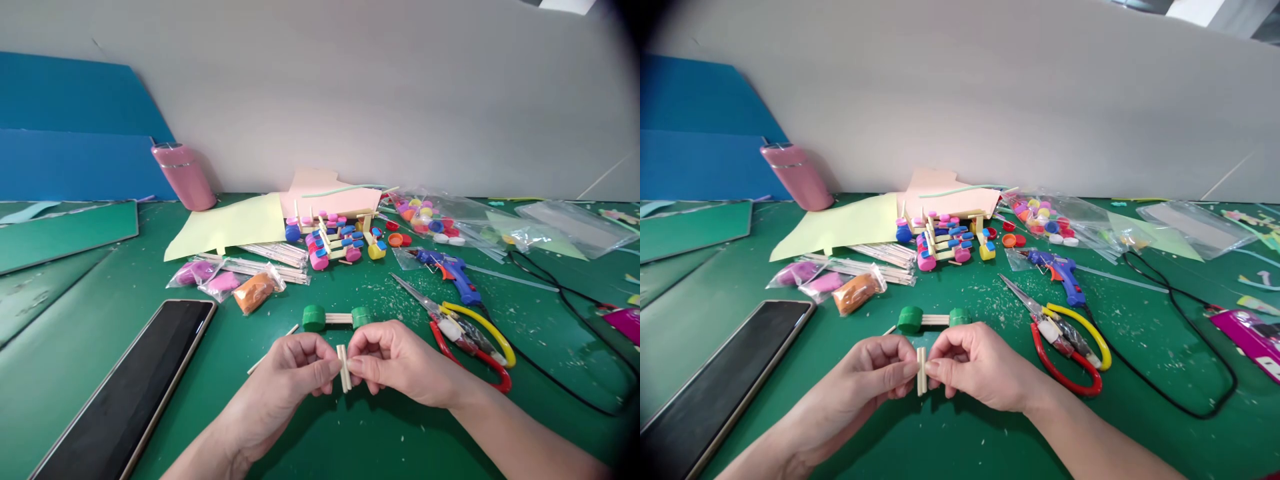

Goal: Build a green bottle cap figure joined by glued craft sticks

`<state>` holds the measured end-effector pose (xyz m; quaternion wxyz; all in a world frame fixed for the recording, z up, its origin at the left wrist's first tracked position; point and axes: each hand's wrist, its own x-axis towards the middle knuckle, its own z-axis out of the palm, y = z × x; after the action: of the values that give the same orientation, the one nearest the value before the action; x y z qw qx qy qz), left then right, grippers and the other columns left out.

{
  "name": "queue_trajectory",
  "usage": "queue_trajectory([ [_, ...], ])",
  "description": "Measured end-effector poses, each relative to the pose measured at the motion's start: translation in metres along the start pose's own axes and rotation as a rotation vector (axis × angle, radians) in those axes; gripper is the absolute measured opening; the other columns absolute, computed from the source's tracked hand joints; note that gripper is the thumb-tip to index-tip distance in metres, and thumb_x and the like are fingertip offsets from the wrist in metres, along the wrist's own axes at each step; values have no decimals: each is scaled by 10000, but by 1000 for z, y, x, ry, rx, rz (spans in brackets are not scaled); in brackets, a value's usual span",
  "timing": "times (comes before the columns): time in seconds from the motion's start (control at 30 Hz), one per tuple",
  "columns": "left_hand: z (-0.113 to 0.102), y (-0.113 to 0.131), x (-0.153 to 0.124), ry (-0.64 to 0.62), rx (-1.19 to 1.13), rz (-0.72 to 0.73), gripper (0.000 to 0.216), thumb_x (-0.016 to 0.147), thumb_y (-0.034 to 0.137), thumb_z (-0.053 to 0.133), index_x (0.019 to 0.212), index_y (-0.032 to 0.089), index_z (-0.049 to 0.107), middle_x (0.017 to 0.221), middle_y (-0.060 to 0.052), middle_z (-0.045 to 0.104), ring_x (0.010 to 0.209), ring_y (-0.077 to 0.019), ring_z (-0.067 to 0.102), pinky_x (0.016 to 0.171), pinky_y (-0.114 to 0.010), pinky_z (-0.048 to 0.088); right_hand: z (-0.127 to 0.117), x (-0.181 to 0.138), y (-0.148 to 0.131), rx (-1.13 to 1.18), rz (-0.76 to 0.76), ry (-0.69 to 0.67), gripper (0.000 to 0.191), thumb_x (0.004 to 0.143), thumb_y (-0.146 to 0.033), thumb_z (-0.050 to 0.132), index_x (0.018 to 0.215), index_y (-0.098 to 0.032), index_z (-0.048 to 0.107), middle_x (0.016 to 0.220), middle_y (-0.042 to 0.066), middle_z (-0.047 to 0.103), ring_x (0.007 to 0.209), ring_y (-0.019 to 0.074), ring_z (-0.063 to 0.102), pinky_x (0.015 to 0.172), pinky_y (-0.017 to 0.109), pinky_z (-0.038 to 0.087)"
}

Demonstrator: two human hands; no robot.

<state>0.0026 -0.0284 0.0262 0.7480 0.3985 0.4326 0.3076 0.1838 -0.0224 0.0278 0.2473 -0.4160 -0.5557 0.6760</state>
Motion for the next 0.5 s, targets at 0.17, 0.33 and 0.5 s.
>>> queue_trajectory([
  [0.17, 0, 0, 0, 6, 15, -6, 200, 692, 269, 679, 602, 127, 570, 544, 25, 523, 531, -78, 389, 527, -220, 309, 0, 0, 1, -8, -1, -5, 189, 728, -314, 673, 732, -141, 597, 660, -8, 614, 499, 58, 511, 473, 162, 396],
  [0.33, 0, 1, 1, -7, -2, -2, 184, 701, 258, 679, 611, 129, 583, 559, 19, 542, 535, -75, 402, 527, -208, 319, -2, 1, 0, -11, -4, 0, 183, 739, -307, 665, 741, -136, 598, 658, -7, 610, 502, 57, 512, 479, 159, 398],
  [0.5, -16, 9, -1, 45, -106, 112, 178, 706, 257, 683, 605, 144, 588, 531, 30, 528, 535, -75, 429, 534, -189, 348, -5, -2, -3, -64, -48, 63, 182, 788, -311, 609, 736, -141, 571, 643, -9, 603, 494, 54, 505, 480, 158, 399],
])
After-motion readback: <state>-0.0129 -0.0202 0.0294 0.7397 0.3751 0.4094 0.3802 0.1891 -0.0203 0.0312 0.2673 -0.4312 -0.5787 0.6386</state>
